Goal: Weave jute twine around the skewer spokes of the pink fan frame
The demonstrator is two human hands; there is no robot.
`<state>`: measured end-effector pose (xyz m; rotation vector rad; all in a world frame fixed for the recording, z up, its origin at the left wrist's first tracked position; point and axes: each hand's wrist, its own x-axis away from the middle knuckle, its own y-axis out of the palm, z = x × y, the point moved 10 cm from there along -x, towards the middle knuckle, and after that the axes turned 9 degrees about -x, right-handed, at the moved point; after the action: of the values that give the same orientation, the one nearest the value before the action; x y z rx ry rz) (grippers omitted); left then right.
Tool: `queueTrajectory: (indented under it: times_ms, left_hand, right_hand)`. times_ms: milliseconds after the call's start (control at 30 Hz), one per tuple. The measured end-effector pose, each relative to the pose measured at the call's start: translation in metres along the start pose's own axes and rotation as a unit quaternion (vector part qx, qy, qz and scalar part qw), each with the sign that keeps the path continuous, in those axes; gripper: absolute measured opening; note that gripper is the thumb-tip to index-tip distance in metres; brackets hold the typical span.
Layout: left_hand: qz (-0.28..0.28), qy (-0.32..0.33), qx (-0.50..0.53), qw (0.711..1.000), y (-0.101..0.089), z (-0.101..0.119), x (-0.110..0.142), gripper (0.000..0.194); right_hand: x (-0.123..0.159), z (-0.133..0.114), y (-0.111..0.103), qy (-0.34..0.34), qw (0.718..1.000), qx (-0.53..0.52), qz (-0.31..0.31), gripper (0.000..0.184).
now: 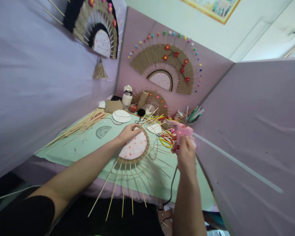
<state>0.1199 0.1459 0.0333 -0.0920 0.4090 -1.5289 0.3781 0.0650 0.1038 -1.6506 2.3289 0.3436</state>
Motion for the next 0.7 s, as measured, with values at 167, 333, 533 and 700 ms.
queueTrajectory:
  times_ms: [167, 333, 533, 700]
  left_hand:
    - [0.008, -0.051, 0.047, 0.998, -0.004, -0.01, -0.002, 0.049]
    - [0.009, -0.086, 0.107, 0.99, -0.01, -0.015, -0.005, 0.046]
    - [-0.033, -0.124, 0.158, 0.979, -0.003, -0.022, -0.004, 0.044]
    - [-0.067, -0.128, 0.172, 0.974, 0.005, -0.016, 0.002, 0.047]
  right_hand:
    - [-0.01, 0.023, -0.092, 0.024, 0.994, 0.082, 0.074, 0.048]
    - [-0.022, 0.084, -0.152, 0.05, 0.958, 0.282, -0.003, 0.052]
    - [-0.021, 0.129, -0.146, -0.036, 0.886, 0.448, -0.117, 0.043]
    - [-0.02, 0.135, -0.144, -0.044, 0.845, 0.52, -0.115, 0.034]
